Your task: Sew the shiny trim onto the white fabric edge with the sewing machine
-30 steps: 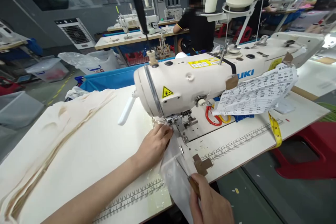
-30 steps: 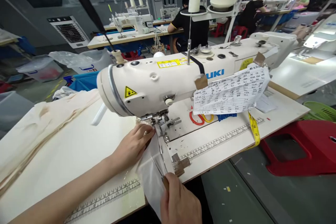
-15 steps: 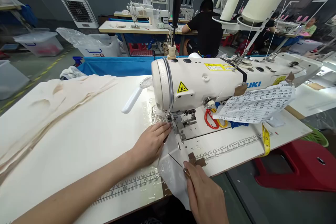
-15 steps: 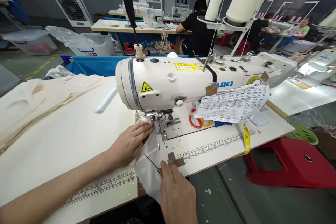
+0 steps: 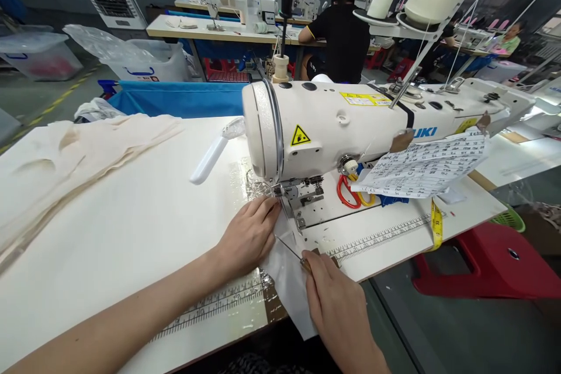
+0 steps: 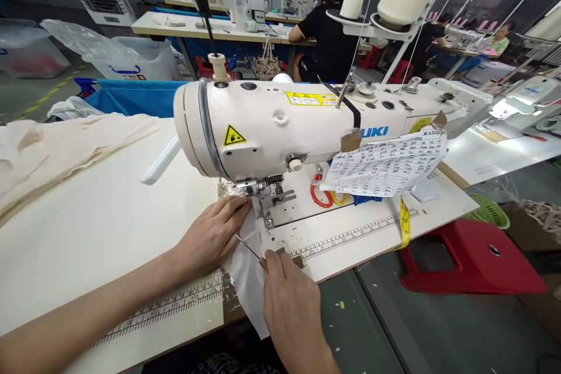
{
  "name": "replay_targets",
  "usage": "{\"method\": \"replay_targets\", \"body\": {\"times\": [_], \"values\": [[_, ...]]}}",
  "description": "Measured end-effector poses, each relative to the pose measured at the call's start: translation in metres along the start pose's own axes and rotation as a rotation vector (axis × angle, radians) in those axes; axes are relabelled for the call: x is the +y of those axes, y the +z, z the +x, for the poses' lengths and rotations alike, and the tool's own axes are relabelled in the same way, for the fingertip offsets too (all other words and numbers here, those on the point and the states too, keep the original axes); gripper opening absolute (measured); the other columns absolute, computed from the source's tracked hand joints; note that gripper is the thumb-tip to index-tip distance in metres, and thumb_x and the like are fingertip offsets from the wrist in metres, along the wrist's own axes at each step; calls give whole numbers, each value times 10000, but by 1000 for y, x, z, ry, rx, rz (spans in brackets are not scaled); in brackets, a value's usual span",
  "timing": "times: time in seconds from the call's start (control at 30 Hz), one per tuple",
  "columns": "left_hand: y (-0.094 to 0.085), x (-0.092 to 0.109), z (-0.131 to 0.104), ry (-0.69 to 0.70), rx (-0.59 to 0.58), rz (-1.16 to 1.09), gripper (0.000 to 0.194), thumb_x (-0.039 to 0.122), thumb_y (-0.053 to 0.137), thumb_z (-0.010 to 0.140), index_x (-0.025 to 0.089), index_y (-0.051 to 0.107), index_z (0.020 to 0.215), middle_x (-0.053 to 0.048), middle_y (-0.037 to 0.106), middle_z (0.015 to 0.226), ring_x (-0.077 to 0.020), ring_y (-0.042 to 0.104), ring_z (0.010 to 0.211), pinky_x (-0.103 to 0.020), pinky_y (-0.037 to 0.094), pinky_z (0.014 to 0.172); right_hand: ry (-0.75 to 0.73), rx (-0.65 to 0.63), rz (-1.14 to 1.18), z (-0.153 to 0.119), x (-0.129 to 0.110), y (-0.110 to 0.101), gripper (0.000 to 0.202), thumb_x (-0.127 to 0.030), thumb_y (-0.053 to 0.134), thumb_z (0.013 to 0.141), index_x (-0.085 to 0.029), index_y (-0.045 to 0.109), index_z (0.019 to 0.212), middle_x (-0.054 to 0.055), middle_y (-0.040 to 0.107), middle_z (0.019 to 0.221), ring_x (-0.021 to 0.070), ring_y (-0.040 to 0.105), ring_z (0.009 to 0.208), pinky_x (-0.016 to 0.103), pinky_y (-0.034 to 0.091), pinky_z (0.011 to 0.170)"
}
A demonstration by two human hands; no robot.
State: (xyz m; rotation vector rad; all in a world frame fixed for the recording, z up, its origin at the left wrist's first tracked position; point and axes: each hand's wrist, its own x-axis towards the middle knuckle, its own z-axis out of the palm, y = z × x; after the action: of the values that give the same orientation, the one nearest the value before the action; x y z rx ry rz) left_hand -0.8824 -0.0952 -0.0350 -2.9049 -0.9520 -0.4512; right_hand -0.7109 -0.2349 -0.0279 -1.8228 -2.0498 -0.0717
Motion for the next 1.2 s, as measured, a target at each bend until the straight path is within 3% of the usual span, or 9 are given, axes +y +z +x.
{"method": "replay_targets", "body": {"times": [0.23,0.67,1.03,1.2], "values": [[5,6,-7,28,31,31,507,203,354,945,29,479,1404,-195,524,1435,-325,411,1384,-474,388,1124,20,-39,-25,9,-1,1,304,-57,473,911,-167,582,1173,37,684,876,194,700,680,284,490,504],[4,14,-14,38,34,10,525,219,349,953,69,461,1444,-164,525,1458,-299,419,1402,-479,309,1184,19,-64,-43,16,-9,3,327,-25,540,853,-179,595,1137,30,699,877,183,695,674,269,470,521],[-2,5,-6,33,42,-18,457,218,369,957,81,559,1350,-149,574,1399,-288,465,1348,-468,343,1162,31,-40,-22,30,-10,15,334,-24,520,860,-171,596,1151,46,729,892,199,727,722,265,505,552],[-3,3,-1,-37,75,-13,410,192,416,933,71,596,1281,-181,595,1268,-335,504,1236,-480,453,1033,57,-80,-55,37,-15,17,323,-34,553,858,-177,617,1141,51,748,872,198,737,712,247,503,538]]}}
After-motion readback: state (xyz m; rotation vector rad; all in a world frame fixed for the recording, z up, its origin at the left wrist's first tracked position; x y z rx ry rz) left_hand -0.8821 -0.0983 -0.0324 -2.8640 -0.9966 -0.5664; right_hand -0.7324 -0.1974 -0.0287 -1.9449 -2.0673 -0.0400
